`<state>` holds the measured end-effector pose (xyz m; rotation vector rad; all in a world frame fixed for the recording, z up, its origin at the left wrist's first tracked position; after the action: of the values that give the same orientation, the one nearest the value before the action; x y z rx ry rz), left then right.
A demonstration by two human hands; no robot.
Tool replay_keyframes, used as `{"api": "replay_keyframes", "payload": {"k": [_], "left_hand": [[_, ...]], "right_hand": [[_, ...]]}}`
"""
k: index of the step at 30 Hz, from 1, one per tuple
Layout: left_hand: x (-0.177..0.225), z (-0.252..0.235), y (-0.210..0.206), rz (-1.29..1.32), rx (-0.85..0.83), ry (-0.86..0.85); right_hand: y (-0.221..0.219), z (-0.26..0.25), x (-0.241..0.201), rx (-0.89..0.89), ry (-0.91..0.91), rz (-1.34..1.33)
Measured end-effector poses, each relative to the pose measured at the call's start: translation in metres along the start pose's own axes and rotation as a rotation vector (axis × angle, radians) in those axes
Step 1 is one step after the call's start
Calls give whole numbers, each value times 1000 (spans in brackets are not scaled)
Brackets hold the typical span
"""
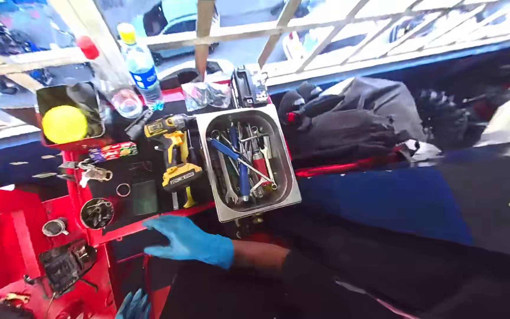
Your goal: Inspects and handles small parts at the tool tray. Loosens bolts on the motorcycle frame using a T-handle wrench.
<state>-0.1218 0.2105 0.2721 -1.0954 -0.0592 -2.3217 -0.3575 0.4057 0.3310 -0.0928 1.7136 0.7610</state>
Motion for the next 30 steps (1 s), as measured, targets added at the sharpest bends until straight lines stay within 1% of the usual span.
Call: {"api": "replay_keyframes", "payload": {"k": [1,2,3,5,6,7,8,9,11,14,16,19,21,23,26,28,30], "left_hand": [[8,-10,-8,-51,-18,1],[16,-19,-17,-100,-26,5],[24,-27,-25,-140,-34,10],[39,-41,-45,-188,-53,9],[45,-47,-54,-200,-79,6],[50,-53,-64,-216,-107,5],[55,-60,-74,-239,-140,4],[58,-66,-83,-262,-170,1],[63,-74,-99,-315,-210,-11],[65,-83,-110,-366,-236,-1],[64,-88,-110,-383,-236,11],[61,-92,-105,-392,-239,38],[60,-95,-101,-395,-230,56],[58,-97,-96,-395,-221,70],[55,-100,-94,-397,-231,72],[53,-103,-94,-403,-238,72],[51,-105,-95,-419,-233,79]], "right_hand": [[27,19,4,42,15,-54],[60,35,9,126,-4,-74],[101,49,18,263,-53,-46],[191,74,44,555,-251,59],[230,88,57,664,-366,123],[262,101,70,732,-457,168],[282,112,79,779,-510,194],[293,120,84,812,-511,201],[290,122,88,774,-482,170],[260,113,92,621,-522,151],[245,108,92,586,-542,158],[233,107,93,563,-602,161],[222,99,95,467,-677,157],[200,87,100,284,-786,185],[168,65,105,57,-909,345],[151,52,110,-11,-1013,425],[138,40,120,-15,-1119,473]]}}
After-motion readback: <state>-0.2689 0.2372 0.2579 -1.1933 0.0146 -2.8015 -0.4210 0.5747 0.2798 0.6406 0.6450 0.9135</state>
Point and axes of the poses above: each hand's wrist, its own z-axis away from the middle knuckle, its own y-axis out of the back of the hand, x = y × z, the point moved 6 cm from there along -z, towards the middle knuckle, and after that the axes turned 1 degree about z, right-handed, at the moved point
